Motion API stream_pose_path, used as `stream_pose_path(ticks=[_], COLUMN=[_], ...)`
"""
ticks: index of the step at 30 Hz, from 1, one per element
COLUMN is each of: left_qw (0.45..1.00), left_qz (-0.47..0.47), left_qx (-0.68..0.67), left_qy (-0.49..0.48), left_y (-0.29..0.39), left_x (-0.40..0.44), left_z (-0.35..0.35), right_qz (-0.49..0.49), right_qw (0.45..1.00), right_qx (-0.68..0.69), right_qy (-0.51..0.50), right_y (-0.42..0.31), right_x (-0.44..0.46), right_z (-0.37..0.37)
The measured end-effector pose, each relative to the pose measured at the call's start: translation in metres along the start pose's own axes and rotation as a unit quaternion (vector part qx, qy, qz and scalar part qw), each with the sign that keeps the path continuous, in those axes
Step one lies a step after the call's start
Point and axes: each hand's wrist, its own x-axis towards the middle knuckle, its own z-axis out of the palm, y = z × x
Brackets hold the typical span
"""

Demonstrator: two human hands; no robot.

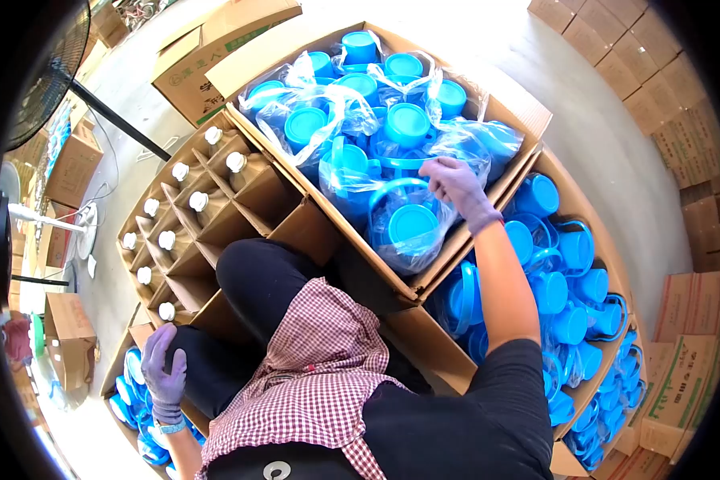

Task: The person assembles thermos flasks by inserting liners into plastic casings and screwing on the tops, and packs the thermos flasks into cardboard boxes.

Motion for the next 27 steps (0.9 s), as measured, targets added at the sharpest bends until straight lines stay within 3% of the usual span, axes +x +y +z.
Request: stream_pose_path(ticks=[2,4,5,6,9,12,14,18,21,23,24,25,26,27], left_qw=[1.0,1.0,0.999,1.0,0.999,0.999,0.999,1.0,1.0,1.0,1.0,0.999,1.0,1.0], left_qz=[0.006,0.023,0.03,0.018,-0.038,-0.048,-0.047,-0.017,-0.005,0.001,0.004,0.006,-0.001,-0.007], left_qx=[-0.005,0.007,0.013,0.007,-0.007,0.007,0.002,-0.009,-0.016,-0.018,-0.016,-0.013,-0.015,-0.017], left_qy=[-0.01,-0.006,-0.003,0.004,0.008,-0.005,-0.008,-0.009,-0.013,-0.02,-0.024,-0.029,-0.025,-0.02], left_y=[0.004,0.003,0.002,0.002,-0.004,-0.011,-0.011,-0.008,0.004,0.006,0.005,0.005,0.004,0.004], left_x=[0.003,0.001,-0.002,-0.006,-0.021,-0.029,-0.03,-0.015,-0.003,-0.002,-0.002,-0.003,-0.005,-0.007], left_z=[0.0,-0.004,-0.005,-0.006,-0.004,0.0,0.004,0.01,0.011,0.008,0.007,0.005,0.005,0.005], right_qz=[0.169,0.233,0.259,0.352,0.277,0.108,0.021,0.064,0.037,0.165,0.223,0.357,0.301,0.293], right_qw=[0.985,0.957,0.927,0.864,0.847,0.928,0.937,0.96,0.944,0.954,0.934,0.886,0.942,0.955], right_qx=[-0.012,0.08,0.124,0.112,0.03,-0.065,-0.176,-0.19,-0.211,0.021,0.136,0.25,0.14,-0.004], right_qy=[0.03,-0.151,-0.242,-0.342,-0.453,-0.351,-0.301,-0.194,-0.25,-0.25,-0.244,-0.159,-0.05,-0.052], right_y=[0.047,0.038,0.028,-0.005,-0.01,-0.041,-0.06,-0.087,-0.101,-0.07,-0.054,-0.053,-0.041,-0.015], right_x=[0.012,0.015,0.019,0.024,0.007,-0.031,-0.047,-0.068,-0.068,-0.053,-0.035,-0.012,0.0,0.014], right_z=[0.034,0.009,-0.007,-0.029,-0.033,-0.02,-0.018,0.017,0.027,0.014,0.006,-0.002,-0.005,0.0])
